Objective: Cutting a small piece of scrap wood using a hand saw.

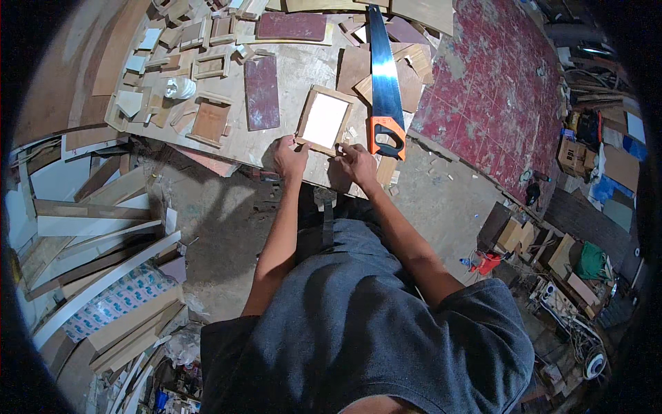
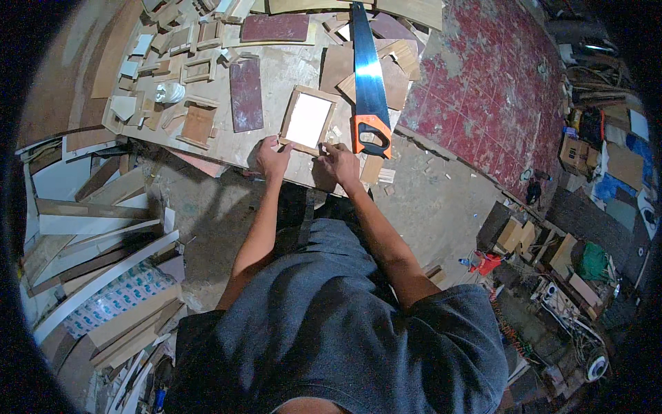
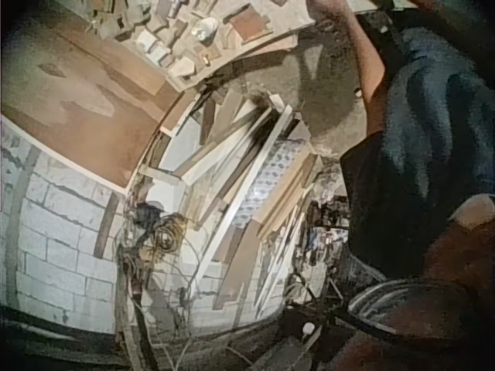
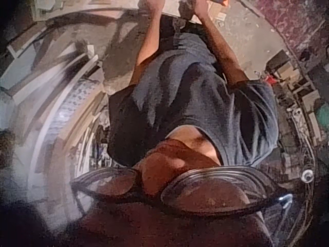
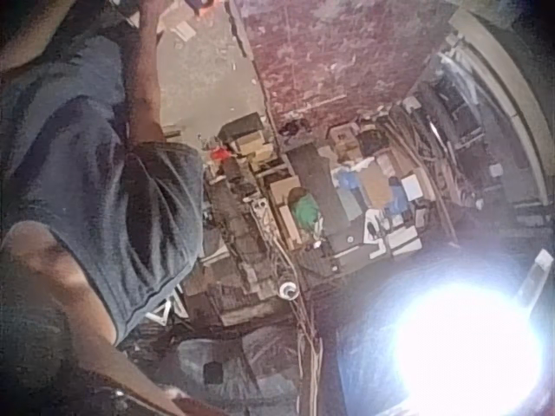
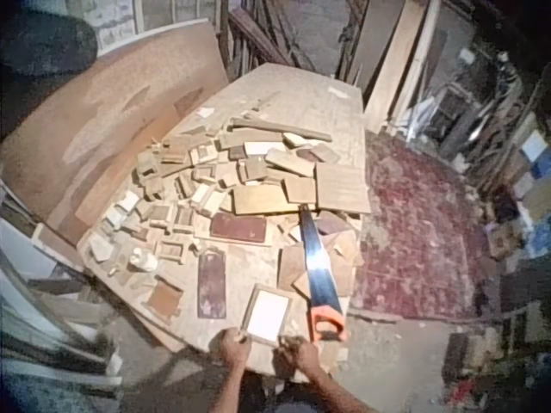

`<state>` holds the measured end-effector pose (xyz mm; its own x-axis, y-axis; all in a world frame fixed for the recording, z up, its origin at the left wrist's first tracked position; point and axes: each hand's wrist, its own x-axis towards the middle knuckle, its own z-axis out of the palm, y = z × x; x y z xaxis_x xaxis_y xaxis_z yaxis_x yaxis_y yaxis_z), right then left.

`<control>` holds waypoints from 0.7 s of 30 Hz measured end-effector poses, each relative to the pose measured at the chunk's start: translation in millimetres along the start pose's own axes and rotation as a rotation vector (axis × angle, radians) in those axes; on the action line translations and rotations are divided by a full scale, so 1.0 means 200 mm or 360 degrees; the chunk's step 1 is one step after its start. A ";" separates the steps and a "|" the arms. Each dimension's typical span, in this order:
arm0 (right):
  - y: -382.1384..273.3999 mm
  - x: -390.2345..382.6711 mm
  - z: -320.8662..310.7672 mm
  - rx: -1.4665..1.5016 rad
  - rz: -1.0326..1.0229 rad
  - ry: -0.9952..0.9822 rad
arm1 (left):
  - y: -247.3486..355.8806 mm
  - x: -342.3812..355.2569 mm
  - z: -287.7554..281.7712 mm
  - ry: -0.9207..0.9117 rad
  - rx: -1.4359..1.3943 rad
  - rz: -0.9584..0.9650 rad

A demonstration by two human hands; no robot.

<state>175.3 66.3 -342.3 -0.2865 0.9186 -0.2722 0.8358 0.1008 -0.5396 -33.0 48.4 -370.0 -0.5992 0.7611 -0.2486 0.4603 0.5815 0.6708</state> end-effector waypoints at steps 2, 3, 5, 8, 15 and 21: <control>-0.01 0.01 0.00 0.0056 0.0032 0.0015 | -0.01 -0.01 0.01 0.0007 0.0031 -0.0006; 0.01 0.01 0.00 0.0078 0.0053 0.0000 | 0.01 -0.01 0.01 -0.0001 0.0029 -0.0001; 0.03 0.02 0.01 0.0098 0.0079 -0.0012 | 0.06 -0.02 0.01 -0.0086 0.0082 -0.0199; 0.05 0.02 0.04 0.0109 0.0067 0.0024 | 0.12 -0.03 0.01 -0.0028 0.0146 -0.0277; 0.02 0.02 0.04 0.0107 0.0054 0.0013 | 0.06 -0.03 0.04 -0.0049 0.0203 -0.0331; 0.03 0.02 0.05 0.0128 0.0082 -0.0008 | 0.05 -0.03 0.05 0.0014 0.0163 -0.0242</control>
<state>175.2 66.8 -354.3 -0.2466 0.9199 -0.3050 0.8092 0.0223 -0.5871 -18.8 52.5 -369.4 -0.6724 0.6600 -0.3351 0.4282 0.7161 0.5512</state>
